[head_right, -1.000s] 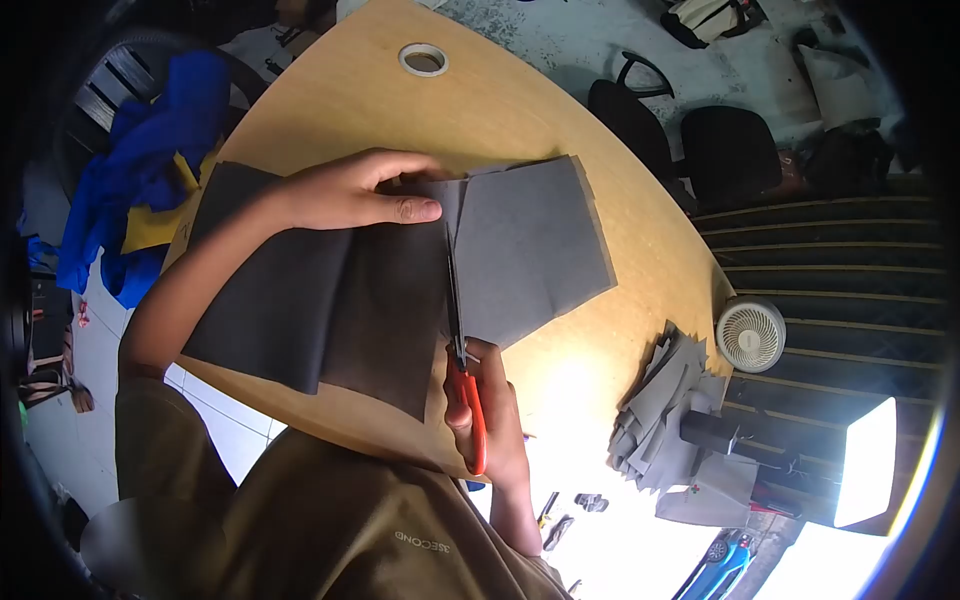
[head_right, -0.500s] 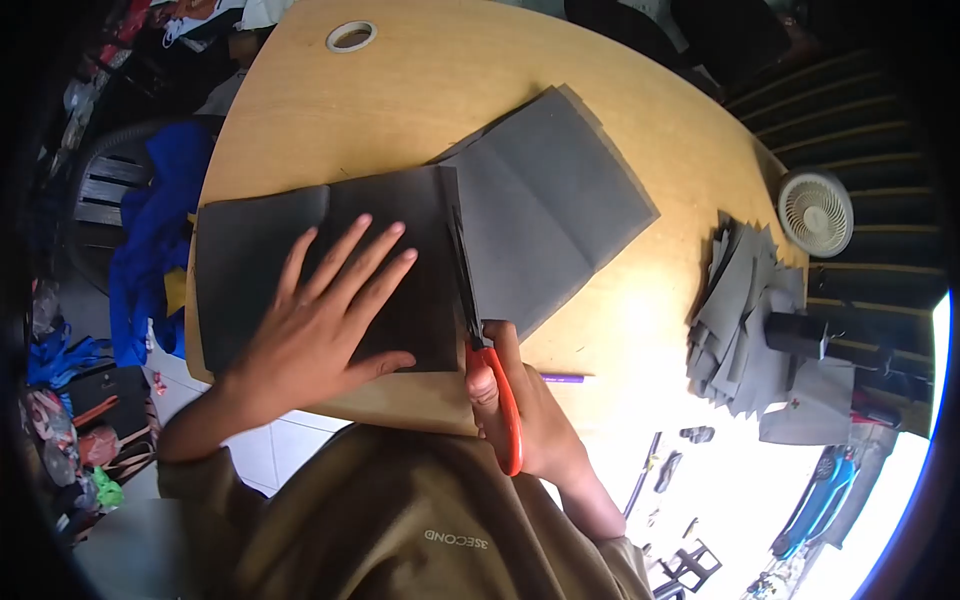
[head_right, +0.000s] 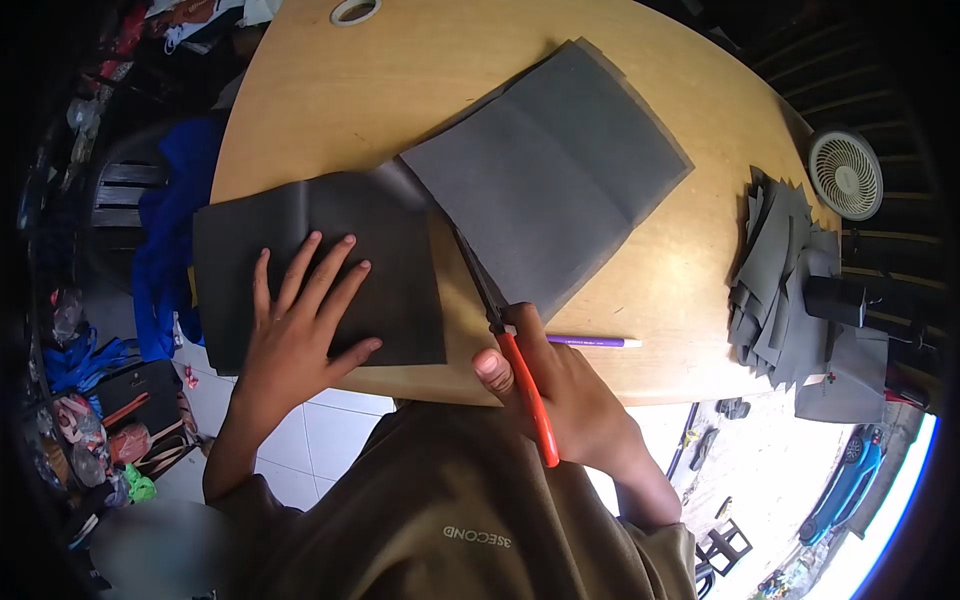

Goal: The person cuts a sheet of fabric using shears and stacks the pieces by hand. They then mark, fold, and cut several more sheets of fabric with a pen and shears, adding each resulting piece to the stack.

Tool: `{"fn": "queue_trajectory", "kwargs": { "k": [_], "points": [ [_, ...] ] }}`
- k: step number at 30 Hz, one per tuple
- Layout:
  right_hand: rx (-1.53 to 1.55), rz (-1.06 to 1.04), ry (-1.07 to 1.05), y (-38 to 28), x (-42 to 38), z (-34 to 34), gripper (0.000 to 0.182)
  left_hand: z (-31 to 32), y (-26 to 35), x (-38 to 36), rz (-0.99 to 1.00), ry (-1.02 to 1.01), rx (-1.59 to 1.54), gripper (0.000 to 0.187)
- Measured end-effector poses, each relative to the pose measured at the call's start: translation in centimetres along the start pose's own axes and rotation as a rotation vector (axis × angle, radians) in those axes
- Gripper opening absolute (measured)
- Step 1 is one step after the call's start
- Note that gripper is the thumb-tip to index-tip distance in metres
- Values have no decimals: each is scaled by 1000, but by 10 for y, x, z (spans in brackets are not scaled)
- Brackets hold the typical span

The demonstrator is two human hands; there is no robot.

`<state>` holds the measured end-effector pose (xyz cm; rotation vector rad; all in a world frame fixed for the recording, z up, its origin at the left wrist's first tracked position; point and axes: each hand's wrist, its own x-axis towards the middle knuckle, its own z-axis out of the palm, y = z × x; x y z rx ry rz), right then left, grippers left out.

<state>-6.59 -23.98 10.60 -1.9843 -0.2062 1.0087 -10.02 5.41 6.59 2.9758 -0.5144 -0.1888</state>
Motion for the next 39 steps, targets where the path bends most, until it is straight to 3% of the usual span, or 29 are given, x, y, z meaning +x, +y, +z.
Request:
{"fn": "queue_trajectory", "kwargs": {
  "k": [3,8,11,15,27,34,39],
  "points": [
    [12,93,-125,-4,-5,-4,78,0,-5,-1,31,66,14,65],
    [-40,42,-88,0,-13,5,76,-1,-10,28,59,293,0,57],
    [-24,16,-48,4,-22,15,76,10,-12,46,95,316,43,56],
    [-7,-12,23,12,-27,27,75,21,-9,49,49,192,106,59],
    [-252,-155,146,-2,-9,36,63,20,8,28,-2,258,93,56],
    [-263,-196,212,-9,0,29,59,8,-25,82,18,441,-342,44],
    [-208,-244,209,-6,7,23,58,11,-45,102,56,270,-628,38]
  ]
}}
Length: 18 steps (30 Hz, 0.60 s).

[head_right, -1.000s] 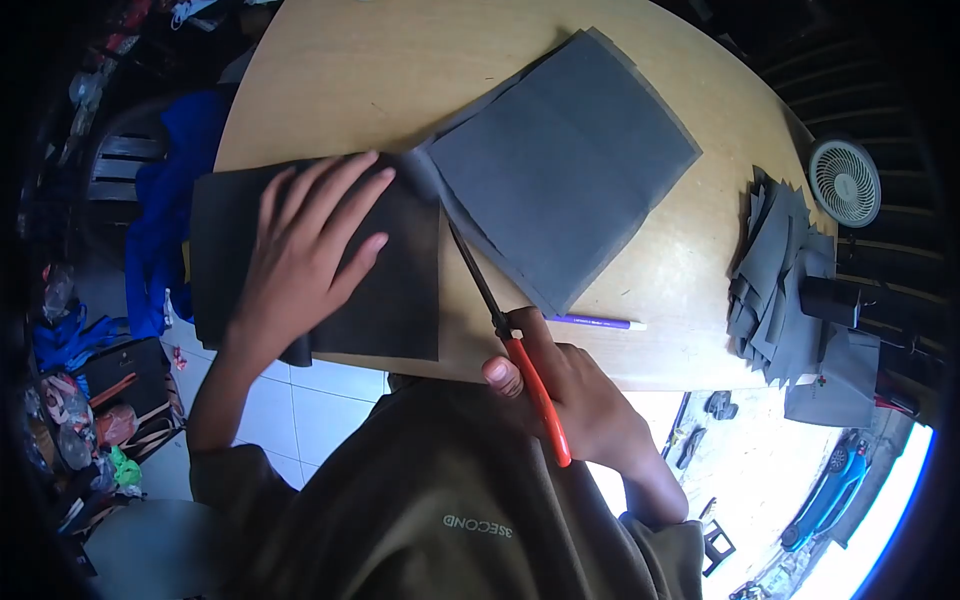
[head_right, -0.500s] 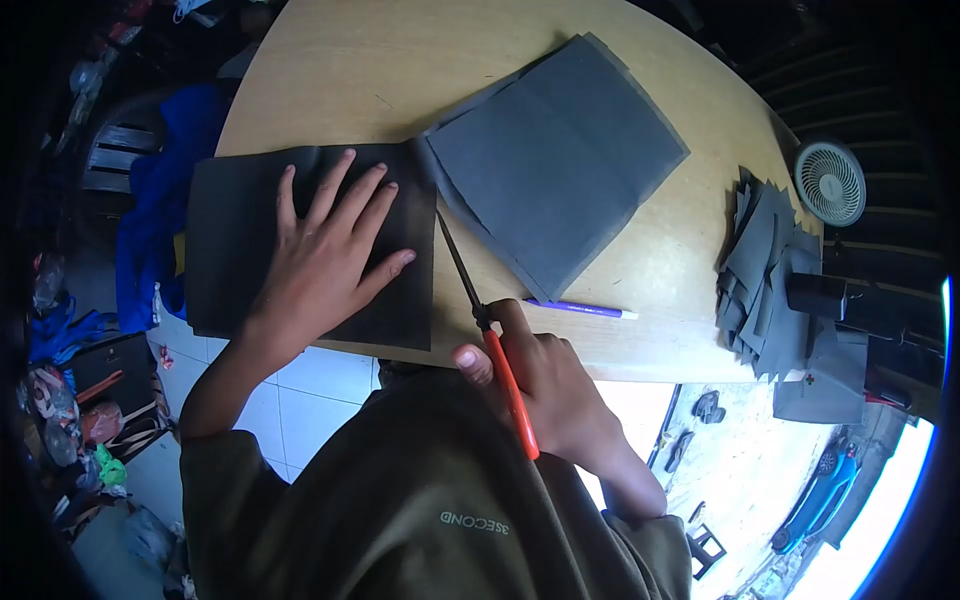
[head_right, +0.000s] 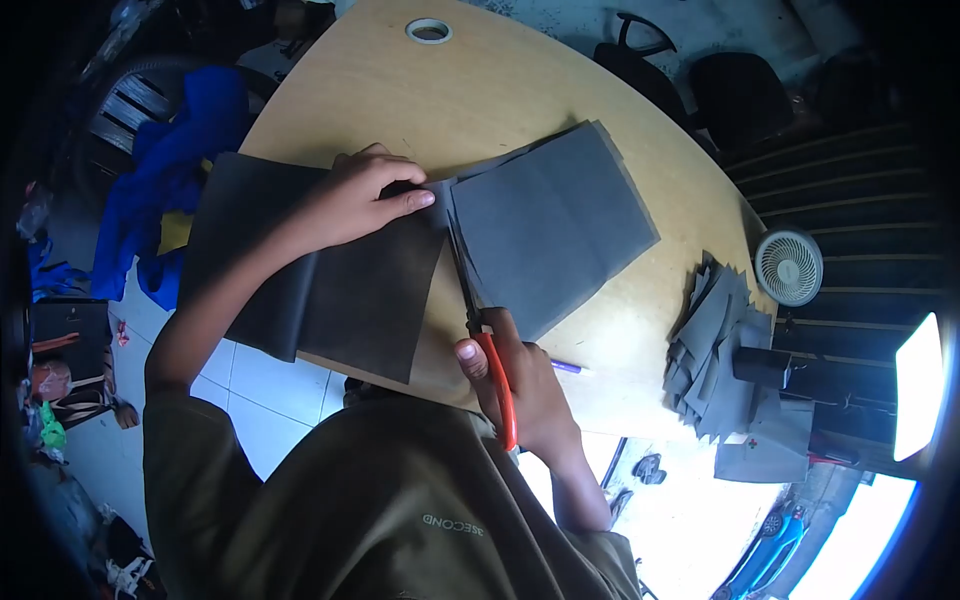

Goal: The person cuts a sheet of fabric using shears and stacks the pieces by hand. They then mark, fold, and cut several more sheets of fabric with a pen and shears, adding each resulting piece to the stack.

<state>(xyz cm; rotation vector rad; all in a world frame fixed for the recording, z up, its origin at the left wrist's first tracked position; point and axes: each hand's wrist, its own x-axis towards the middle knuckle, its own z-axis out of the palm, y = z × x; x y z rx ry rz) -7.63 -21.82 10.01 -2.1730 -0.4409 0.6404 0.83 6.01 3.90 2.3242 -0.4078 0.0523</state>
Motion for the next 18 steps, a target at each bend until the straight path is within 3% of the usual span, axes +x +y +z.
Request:
{"fn": "queue_trajectory", "kwargs": {
  "k": [7,10,11,18],
  "points": [
    [55,-66,-8,5,4,-1,63,-2,-11,9,-3,-28,-342,39],
    [63,-85,17,7,8,0,62,-9,-4,10,39,-49,-417,39],
    [73,-97,15,8,10,0,60,-15,0,9,-34,-129,-408,41],
    [103,-111,30,5,17,5,58,-10,5,7,-43,-95,-490,38]
  ]
}}
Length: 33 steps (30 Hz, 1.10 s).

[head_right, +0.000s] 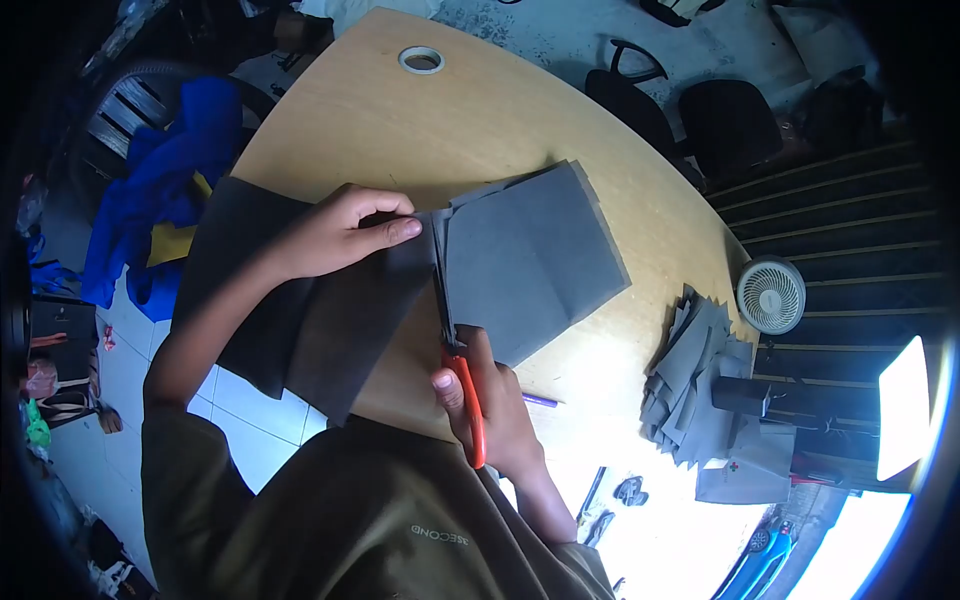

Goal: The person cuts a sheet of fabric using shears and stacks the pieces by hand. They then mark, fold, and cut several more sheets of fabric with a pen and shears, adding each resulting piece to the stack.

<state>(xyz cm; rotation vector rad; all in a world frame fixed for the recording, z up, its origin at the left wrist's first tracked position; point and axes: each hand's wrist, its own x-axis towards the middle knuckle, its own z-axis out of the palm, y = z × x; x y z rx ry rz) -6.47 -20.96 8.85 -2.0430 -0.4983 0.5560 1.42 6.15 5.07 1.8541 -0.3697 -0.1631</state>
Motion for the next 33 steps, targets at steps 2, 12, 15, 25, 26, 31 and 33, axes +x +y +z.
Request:
{"fn": "queue_trajectory", "kwargs": {
  "k": [2,12,15,25,26,31,33],
  "points": [
    [24,-8,13,2,2,3,59,-2,9,-2,2,16,2,37],
    [88,-50,42,5,9,9,68,0,21,-5,60,110,25,34],
    [106,-44,32,3,9,9,69,-7,30,-6,23,58,93,33],
    [104,-100,51,5,11,11,69,-5,27,-6,77,72,43,36],
    [102,-108,57,7,11,11,69,-4,25,-5,94,84,55,37],
    [112,-118,67,7,11,13,68,-5,29,-5,123,109,78,38],
    [99,-127,64,6,11,12,68,-5,31,-5,115,115,83,37]
  ]
}}
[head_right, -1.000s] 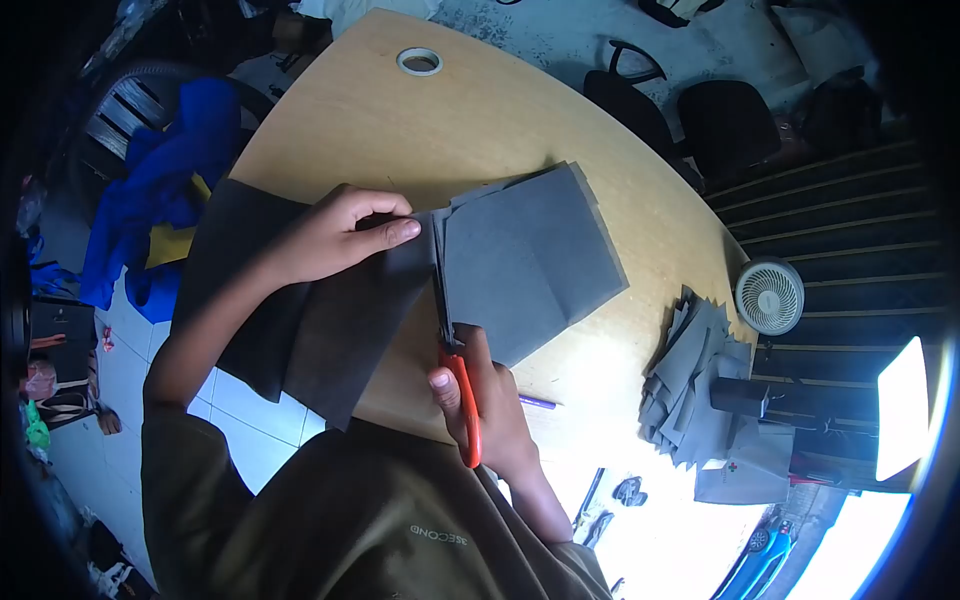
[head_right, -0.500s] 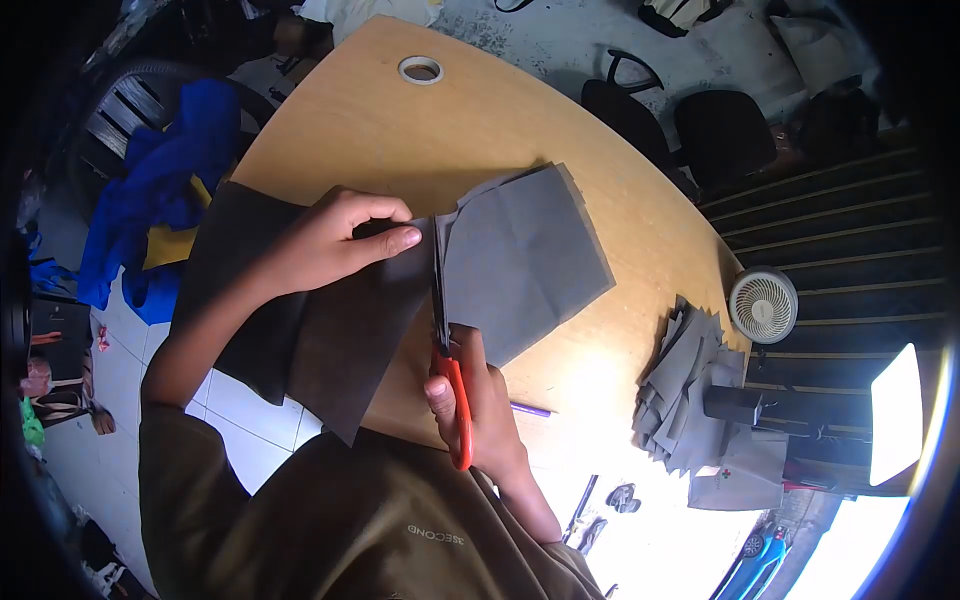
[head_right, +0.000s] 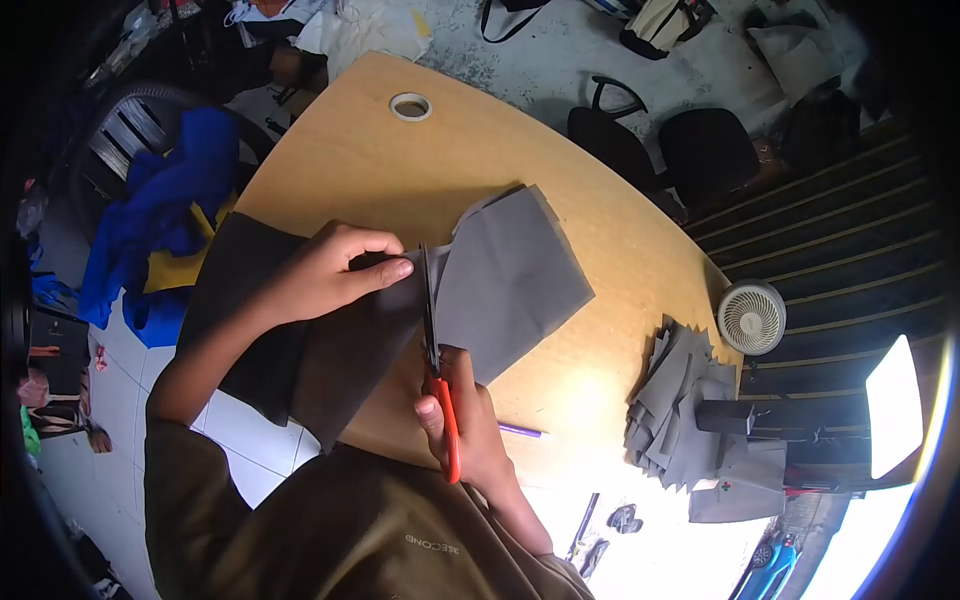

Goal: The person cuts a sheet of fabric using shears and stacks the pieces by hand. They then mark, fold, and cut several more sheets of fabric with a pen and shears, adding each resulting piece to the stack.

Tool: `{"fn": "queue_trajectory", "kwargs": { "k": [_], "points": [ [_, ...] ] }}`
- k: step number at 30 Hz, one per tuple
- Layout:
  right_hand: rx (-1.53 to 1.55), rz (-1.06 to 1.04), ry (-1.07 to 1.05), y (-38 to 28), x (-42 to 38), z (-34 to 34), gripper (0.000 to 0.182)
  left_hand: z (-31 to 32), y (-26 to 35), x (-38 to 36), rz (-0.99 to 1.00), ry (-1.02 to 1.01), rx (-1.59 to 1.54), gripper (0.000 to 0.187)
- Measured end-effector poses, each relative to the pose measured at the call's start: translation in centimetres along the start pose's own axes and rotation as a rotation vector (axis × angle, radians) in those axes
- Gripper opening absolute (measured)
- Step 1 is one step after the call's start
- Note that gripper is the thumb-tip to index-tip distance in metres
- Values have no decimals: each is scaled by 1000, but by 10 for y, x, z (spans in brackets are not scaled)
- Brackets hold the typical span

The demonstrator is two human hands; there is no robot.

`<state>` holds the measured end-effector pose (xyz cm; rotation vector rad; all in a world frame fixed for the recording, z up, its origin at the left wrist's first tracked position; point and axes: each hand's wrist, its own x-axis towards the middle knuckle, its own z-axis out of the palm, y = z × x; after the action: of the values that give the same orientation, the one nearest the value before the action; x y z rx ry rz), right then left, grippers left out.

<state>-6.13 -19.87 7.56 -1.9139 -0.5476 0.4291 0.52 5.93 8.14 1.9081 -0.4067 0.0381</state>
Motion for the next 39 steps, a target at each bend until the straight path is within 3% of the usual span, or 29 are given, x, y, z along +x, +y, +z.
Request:
{"fn": "queue_trajectory", "kwargs": {
  "k": [18,22,29,34,37,39],
  "points": [
    [-14,-20,74,0,-3,0,61,-2,20,0,-86,-37,12,35],
    [36,186,199,2,-3,1,47,4,9,-2,-54,23,-27,35],
    [215,3,127,19,-15,-13,61,2,-8,3,-99,2,120,33],
    [259,31,98,7,-20,-18,80,3,-1,6,-91,-36,160,29],
    [365,-146,154,21,-23,-17,69,-11,-1,8,-153,-142,240,27],
    [330,-136,147,20,-29,-28,68,-18,-11,8,-222,-216,276,25]
  ]
}}
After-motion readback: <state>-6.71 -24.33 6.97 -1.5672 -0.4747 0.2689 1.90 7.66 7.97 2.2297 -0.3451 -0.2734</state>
